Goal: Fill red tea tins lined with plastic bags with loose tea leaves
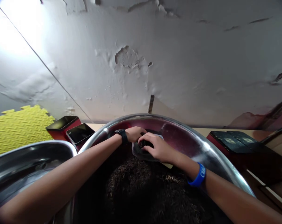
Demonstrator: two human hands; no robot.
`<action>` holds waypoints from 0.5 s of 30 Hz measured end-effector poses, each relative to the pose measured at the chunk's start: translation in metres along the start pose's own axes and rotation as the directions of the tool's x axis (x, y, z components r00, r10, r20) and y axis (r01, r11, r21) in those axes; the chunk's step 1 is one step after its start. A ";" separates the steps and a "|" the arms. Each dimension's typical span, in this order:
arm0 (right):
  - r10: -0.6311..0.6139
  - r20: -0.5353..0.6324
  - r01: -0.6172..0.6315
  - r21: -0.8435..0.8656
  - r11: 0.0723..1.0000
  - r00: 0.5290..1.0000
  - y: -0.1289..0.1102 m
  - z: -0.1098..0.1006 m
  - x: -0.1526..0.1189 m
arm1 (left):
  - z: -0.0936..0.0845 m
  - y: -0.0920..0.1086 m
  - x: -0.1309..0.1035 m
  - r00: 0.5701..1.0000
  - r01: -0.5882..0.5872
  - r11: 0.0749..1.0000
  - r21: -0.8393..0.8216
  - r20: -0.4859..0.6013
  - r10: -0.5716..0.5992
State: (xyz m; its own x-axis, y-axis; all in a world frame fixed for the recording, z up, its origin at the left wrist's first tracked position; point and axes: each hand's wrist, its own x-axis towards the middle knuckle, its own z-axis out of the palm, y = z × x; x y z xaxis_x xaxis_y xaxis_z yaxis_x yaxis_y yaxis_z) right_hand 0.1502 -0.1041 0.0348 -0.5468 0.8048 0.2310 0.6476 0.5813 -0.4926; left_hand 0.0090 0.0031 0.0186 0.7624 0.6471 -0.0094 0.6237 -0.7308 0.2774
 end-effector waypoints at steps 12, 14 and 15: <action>-0.278 0.054 0.283 -0.237 0.929 0.959 -0.018 0.040 -0.010 | 0.000 0.003 -0.003 0.998 0.058 0.998 0.016 -0.021 -0.058; -0.319 0.270 0.370 -0.166 0.914 0.909 -0.021 0.052 -0.015 | 0.000 0.002 -0.002 0.997 0.072 0.997 0.013 -0.022 -0.072; -0.316 0.361 0.384 -0.134 0.913 0.877 -0.020 0.058 -0.018 | 0.001 0.002 -0.002 0.997 0.072 0.997 0.011 -0.020 -0.072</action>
State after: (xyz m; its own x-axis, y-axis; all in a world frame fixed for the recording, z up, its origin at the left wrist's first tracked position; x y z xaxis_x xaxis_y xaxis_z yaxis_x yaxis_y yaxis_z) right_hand 0.1164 -0.1375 -0.0076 -0.8761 0.4790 0.0557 0.4524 0.8564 -0.2488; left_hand 0.0085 0.0003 0.0185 0.7121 0.7020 -0.0100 0.6787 -0.6847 0.2657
